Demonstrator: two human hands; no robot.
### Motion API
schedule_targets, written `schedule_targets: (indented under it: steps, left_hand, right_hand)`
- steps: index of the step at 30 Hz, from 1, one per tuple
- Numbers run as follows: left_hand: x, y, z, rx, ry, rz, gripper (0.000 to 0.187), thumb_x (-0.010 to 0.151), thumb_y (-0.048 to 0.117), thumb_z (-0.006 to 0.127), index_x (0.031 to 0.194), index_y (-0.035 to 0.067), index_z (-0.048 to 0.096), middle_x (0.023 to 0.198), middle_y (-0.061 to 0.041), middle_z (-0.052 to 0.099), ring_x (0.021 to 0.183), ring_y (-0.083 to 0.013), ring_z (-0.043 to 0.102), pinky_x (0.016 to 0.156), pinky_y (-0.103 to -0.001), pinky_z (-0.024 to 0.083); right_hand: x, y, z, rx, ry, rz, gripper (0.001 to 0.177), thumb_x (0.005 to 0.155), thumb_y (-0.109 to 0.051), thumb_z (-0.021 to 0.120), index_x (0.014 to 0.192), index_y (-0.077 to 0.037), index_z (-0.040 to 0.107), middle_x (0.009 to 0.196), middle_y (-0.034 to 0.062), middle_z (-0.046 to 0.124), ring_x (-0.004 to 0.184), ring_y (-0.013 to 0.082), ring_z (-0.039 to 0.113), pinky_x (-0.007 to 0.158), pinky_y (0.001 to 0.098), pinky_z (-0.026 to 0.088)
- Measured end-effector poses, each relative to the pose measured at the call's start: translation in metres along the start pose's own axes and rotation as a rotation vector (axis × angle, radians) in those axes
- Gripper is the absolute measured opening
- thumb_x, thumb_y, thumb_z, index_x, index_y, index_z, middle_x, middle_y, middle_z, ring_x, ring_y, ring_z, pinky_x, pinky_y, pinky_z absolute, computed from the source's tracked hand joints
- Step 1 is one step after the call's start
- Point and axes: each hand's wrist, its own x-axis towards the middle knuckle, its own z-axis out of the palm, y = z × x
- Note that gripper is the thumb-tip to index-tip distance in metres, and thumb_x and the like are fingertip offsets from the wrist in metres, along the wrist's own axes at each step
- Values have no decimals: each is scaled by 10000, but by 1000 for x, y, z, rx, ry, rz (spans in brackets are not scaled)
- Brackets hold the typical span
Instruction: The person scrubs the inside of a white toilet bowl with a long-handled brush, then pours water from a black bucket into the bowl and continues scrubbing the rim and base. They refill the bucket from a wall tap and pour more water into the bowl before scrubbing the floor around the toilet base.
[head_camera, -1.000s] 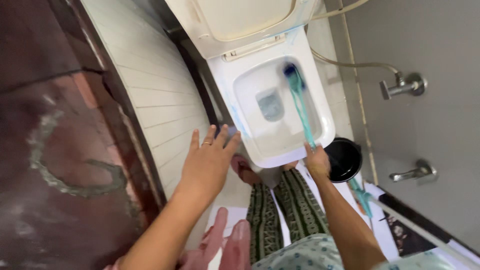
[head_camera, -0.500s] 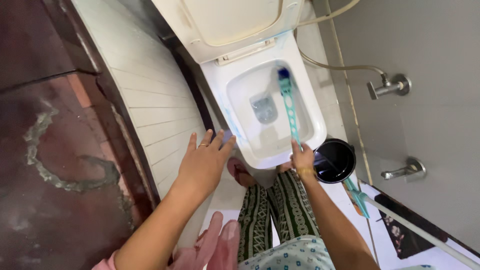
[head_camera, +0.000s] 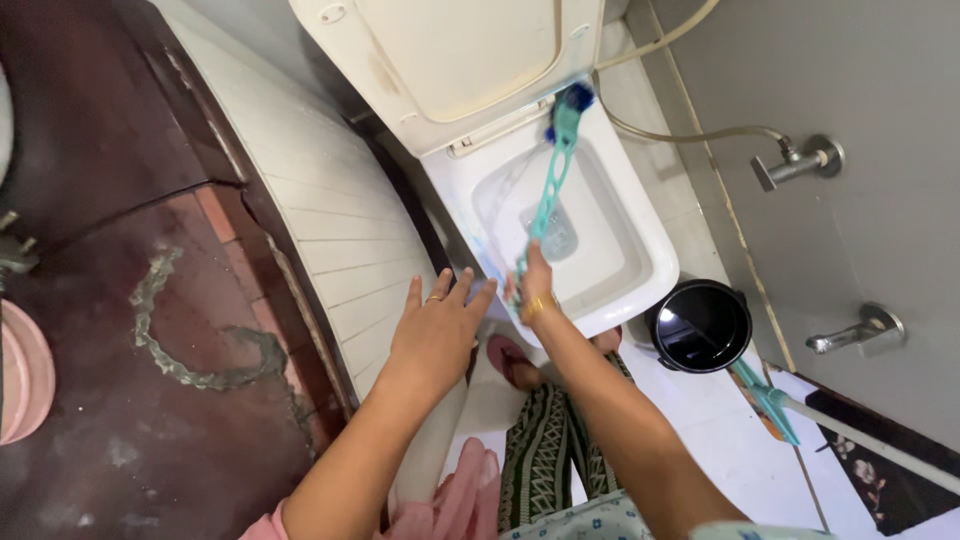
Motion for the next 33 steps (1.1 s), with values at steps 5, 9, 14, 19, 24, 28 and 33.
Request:
schedule_targets:
  steps: [5,9,14,19,24,28,33]
  left_hand:
    - [-2,2,-1,23,9,-3,779,843,197,726,1531,156,364,1564,-170,387,1445,-374,365,1154,-606,259]
    - [-2,1,-10,19,39,-17,758,856,201,719,1525,143,368,1576,-157,389,1448,-371,371,1165,-607,247]
    - [0,-3,-8,53,36,-39,814,865,207,708,1574,187,308,1587,-172,374,1457,-380,358,1162,-608,217]
    - [1,-3,-11,19,61,-80,807,850,143,673,1571,166,309,1589,-177,338,1469,-381,305,1171,-613,187]
    - [5,0,-15,31,178,-114,868,768,90,642,1583,169,351,1705,-169,176,1520,-380,148,1182,-626,101]
    - [5,-2,-15,75,209,-145,842,776,110,655,1561,143,353,1674,-169,130,1548,-376,112,1193,-638,79]
    - [0,-8,-14,90,356,-160,804,817,108,626,1577,135,364,1688,-175,158,1555,-371,112,1209,-638,74]
  right_hand:
    - [54,-16,61,395,-108,83,617,980,-739,456,817,-145,437,592,31,457,396,135,395,362,299,347]
    - [44,32,46,254,17,143,557,977,-708,494,842,-169,538,632,32,512,472,152,501,427,274,416]
    - [86,6,51,416,-290,264,668,921,-803,441,665,-187,407,518,-2,371,395,147,417,331,270,336]
    - [58,12,70,320,-171,139,656,1000,-783,412,858,-153,523,701,53,519,574,178,531,487,337,467]
    - [-58,111,47,-814,-568,-585,584,1018,-402,521,1519,-118,427,1542,112,421,1387,256,377,1106,406,321]
    - [-93,140,51,-961,-878,-325,573,1020,-313,565,1558,-158,447,1593,50,467,1444,182,431,1176,343,361]
    - [-73,143,52,-728,-579,-486,497,967,-325,621,1421,-138,545,1406,68,589,1270,199,548,1039,348,453]
